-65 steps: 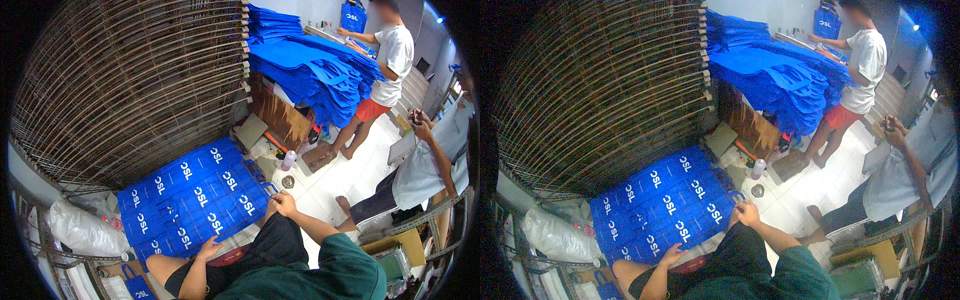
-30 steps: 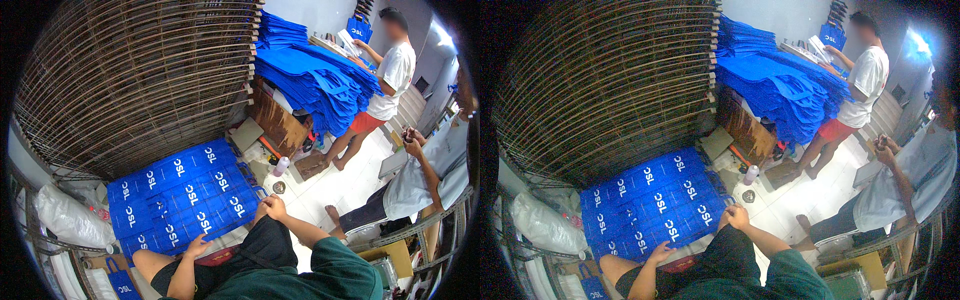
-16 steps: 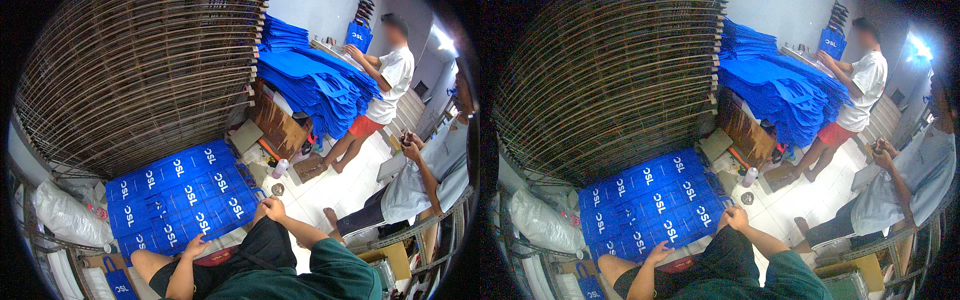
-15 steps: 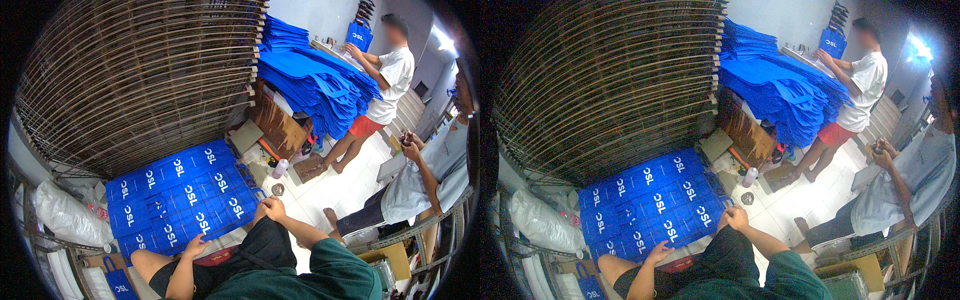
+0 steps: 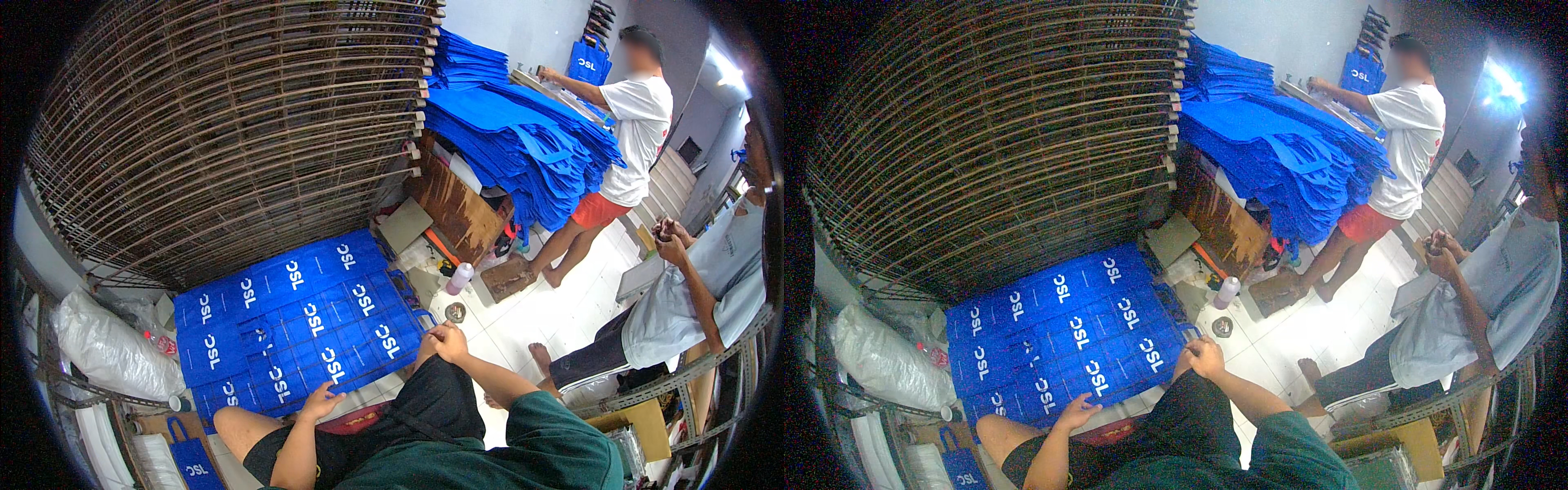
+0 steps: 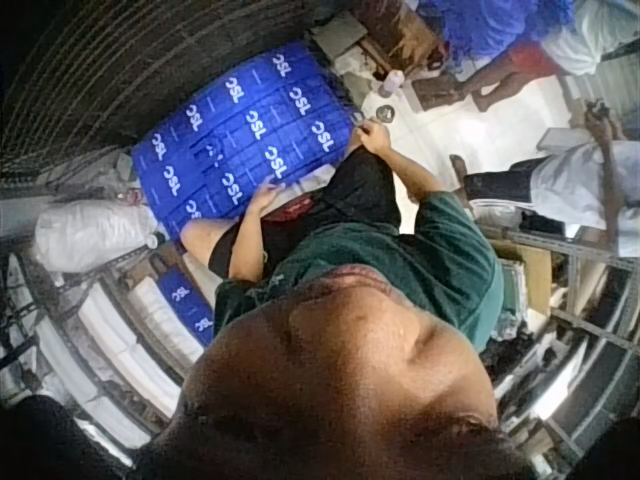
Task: The person sits on the floor and repeatedly folds blue reusable shopping bags. They pick up a bag, fold it flat, and place it on a growing stack on their lap. Another person in the background is also handling similar bags.
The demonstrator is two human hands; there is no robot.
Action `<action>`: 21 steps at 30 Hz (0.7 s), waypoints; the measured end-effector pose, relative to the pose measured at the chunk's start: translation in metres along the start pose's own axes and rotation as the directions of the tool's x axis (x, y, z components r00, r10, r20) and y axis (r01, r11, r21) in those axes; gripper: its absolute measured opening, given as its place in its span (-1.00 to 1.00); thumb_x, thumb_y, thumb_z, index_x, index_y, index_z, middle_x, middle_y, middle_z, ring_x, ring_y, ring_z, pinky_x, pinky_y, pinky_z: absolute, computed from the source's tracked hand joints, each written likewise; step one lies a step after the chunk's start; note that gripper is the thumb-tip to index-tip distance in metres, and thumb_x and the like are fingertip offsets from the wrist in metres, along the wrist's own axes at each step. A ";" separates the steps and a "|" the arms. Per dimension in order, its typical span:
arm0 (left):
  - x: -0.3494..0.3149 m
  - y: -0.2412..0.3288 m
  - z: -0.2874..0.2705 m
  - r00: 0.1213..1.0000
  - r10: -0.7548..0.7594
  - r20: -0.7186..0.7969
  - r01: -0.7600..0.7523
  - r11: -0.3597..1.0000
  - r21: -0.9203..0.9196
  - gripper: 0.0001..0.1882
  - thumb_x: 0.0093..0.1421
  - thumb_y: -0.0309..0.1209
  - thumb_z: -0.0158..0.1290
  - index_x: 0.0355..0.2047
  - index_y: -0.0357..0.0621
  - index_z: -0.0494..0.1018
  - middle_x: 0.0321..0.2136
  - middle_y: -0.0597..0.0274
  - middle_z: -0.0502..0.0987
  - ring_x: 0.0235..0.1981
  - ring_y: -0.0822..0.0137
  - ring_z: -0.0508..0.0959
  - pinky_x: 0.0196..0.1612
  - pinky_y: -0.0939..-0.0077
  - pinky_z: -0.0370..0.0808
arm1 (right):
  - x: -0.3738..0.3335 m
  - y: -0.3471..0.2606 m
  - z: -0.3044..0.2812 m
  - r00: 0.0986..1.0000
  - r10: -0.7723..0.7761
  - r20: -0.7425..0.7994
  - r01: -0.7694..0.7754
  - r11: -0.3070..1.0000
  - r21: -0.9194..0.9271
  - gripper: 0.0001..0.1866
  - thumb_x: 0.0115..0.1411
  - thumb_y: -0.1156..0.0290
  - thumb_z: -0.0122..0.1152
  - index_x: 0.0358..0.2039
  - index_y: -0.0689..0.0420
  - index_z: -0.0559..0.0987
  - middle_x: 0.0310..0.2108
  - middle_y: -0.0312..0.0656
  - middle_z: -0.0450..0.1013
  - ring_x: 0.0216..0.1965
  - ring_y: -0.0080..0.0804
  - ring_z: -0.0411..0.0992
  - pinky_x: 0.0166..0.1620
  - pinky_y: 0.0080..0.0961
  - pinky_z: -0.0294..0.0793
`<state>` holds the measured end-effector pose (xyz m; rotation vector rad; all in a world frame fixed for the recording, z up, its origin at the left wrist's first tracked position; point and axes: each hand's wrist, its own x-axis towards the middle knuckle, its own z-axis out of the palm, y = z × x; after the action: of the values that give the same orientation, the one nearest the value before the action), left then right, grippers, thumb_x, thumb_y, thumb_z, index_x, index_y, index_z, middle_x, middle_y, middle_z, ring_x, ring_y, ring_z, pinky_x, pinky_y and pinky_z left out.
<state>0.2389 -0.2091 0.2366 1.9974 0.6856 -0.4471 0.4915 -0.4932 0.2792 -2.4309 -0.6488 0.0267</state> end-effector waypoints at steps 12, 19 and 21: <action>0.007 -0.012 0.004 1.000 -0.018 0.019 0.019 1.000 -0.021 -0.18 -0.06 0.07 0.09 0.10 -0.19 0.16 -0.22 0.02 0.48 -0.15 0.13 0.46 -0.08 0.38 0.34 | -0.001 -0.004 -0.004 1.000 0.014 0.000 -0.014 1.000 0.004 -0.78 -0.13 0.30 0.14 -0.44 0.06 0.59 -0.48 -0.09 0.39 -0.41 -0.18 0.42 -0.27 -0.35 0.43; 0.008 -0.011 0.005 0.999 -0.037 0.030 0.037 0.999 -0.021 -0.19 -0.05 0.06 0.09 0.10 -0.16 0.16 -0.21 0.04 0.48 -0.14 0.12 0.45 -0.07 0.37 0.34 | -0.001 0.002 -0.003 1.000 0.006 0.004 -0.006 1.000 -0.011 -0.78 -0.12 0.30 0.13 -0.44 0.07 0.59 -0.47 -0.08 0.38 -0.39 -0.15 0.42 -0.27 -0.33 0.42; 0.007 -0.012 0.004 0.999 -0.033 0.020 0.033 0.999 -0.012 -0.20 -0.05 0.06 0.09 0.10 -0.16 0.16 -0.20 0.04 0.48 -0.14 0.13 0.45 -0.07 0.38 0.34 | -0.001 -0.004 -0.006 1.000 0.025 0.018 -0.025 1.000 0.007 -0.78 -0.13 0.30 0.12 -0.44 0.07 0.59 -0.47 -0.08 0.38 -0.40 -0.14 0.42 -0.27 -0.32 0.42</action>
<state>0.2364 -0.2061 0.2227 1.9699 0.7082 -0.4814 0.4897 -0.4945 0.2859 -2.4348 -0.6256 0.0614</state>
